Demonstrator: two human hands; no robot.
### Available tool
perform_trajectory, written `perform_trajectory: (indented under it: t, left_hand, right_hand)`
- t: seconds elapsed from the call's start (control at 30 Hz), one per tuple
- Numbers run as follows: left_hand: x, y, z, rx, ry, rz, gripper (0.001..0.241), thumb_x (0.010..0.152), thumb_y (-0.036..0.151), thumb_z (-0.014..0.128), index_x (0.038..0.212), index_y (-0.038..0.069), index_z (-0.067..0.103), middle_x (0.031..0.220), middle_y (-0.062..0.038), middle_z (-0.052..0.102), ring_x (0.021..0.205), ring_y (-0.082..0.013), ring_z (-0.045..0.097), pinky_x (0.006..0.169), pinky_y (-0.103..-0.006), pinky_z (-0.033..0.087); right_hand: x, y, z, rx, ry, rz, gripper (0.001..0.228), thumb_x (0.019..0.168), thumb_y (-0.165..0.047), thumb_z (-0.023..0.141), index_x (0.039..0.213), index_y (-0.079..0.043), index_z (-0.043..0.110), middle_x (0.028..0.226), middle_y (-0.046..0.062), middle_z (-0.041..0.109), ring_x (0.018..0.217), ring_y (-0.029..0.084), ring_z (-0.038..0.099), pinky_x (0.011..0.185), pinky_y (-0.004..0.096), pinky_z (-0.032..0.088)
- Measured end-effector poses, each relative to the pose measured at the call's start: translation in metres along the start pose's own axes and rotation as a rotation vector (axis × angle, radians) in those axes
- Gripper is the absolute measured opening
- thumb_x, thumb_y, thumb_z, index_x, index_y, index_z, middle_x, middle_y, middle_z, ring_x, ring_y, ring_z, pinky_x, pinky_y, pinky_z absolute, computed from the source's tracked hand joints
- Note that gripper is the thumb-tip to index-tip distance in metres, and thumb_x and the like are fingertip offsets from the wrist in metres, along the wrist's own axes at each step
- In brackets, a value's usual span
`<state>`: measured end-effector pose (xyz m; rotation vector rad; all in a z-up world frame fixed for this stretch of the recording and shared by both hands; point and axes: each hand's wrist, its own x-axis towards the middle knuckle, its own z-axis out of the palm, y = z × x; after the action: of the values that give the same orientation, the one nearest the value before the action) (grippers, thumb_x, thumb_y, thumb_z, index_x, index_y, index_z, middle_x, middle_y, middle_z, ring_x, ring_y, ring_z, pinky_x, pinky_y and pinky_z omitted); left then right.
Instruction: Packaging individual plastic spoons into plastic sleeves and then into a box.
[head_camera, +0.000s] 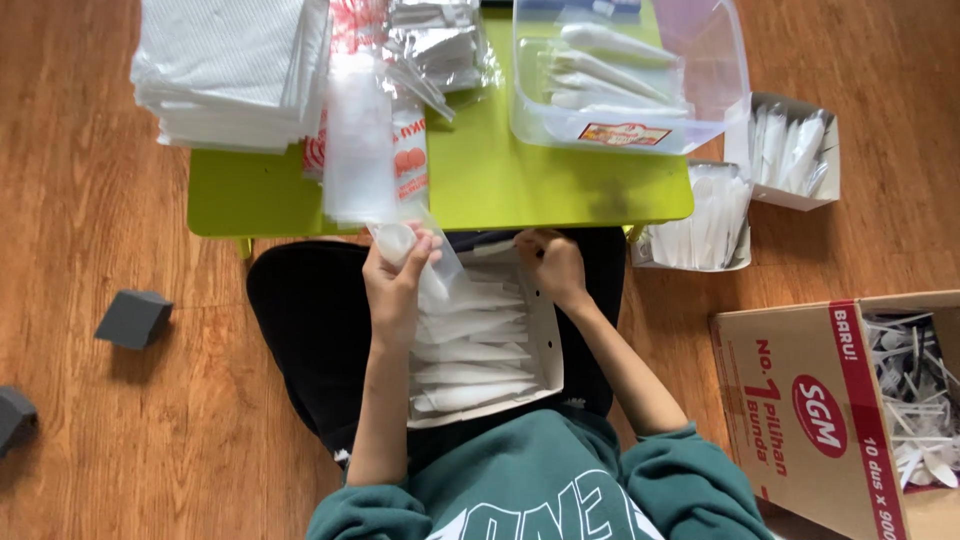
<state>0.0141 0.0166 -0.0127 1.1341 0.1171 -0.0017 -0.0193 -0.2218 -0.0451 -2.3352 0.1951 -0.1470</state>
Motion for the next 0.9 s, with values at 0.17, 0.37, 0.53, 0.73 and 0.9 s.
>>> perform_trajectory:
  t: [0.17,0.37,0.53,0.73,0.9]
  left_hand:
    - [0.001,-0.005,-0.003,0.000,0.019,0.002,0.036,0.091,0.009,0.079,0.120,-0.007,0.064,0.102,-0.021,0.072,0.094,-0.0277,0.075,0.083,-0.0410,0.066]
    - [0.002,-0.006,-0.007,0.008,0.038,-0.005,0.035,0.090,0.010,0.080,0.117,-0.006,0.064,0.101,-0.021,0.072,0.096,-0.0288,0.075,0.083,-0.0425,0.067]
    - [0.002,0.003,0.002,-0.033,0.007,-0.045,0.039,0.089,0.011,0.080,0.119,-0.007,0.064,0.102,-0.022,0.071,0.094,-0.0294,0.075,0.082,-0.0438,0.067]
    - [-0.001,-0.004,0.016,-0.089,-0.058,-0.110,0.037,0.089,0.009,0.079,0.117,-0.008,0.064,0.100,-0.022,0.071,0.093,-0.0300,0.075,0.081,-0.0445,0.066]
    - [0.003,-0.016,0.009,-0.057,-0.058,-0.075,0.037,0.089,0.009,0.078,0.118,-0.010,0.065,0.101,-0.022,0.071,0.093,-0.0307,0.075,0.080,-0.0463,0.066]
  right_hand:
    - [0.030,0.073,0.043,0.603,0.047,0.294,0.040,0.098,-0.024,0.072,0.131,-0.002,0.063,0.112,0.021,0.069,0.095,0.035,0.069,0.089,0.052,0.055]
    - [0.031,0.147,0.072,0.484,-0.161,0.384,0.059,0.106,-0.042,0.063,0.148,-0.002,0.052,0.139,0.025,0.059,0.121,0.042,0.062,0.103,0.061,0.047]
    - [0.007,-0.061,-0.055,0.184,-0.420,0.055,0.041,0.099,-0.013,0.059,0.132,0.011,0.063,0.132,0.041,0.059,0.123,0.060,0.053,0.101,0.065,0.044]
    - [0.054,-0.082,-0.054,0.153,-0.178,-0.368,0.023,0.094,-0.014,0.074,0.116,-0.007,0.076,0.104,0.018,0.076,0.101,0.040,0.072,0.090,0.049,0.056]
    - [0.155,-0.071,0.018,-0.166,0.149,-0.673,0.037,0.089,-0.015,0.078,0.125,-0.019,0.068,0.129,0.006,0.063,0.118,0.032,0.065,0.096,0.042,0.056]
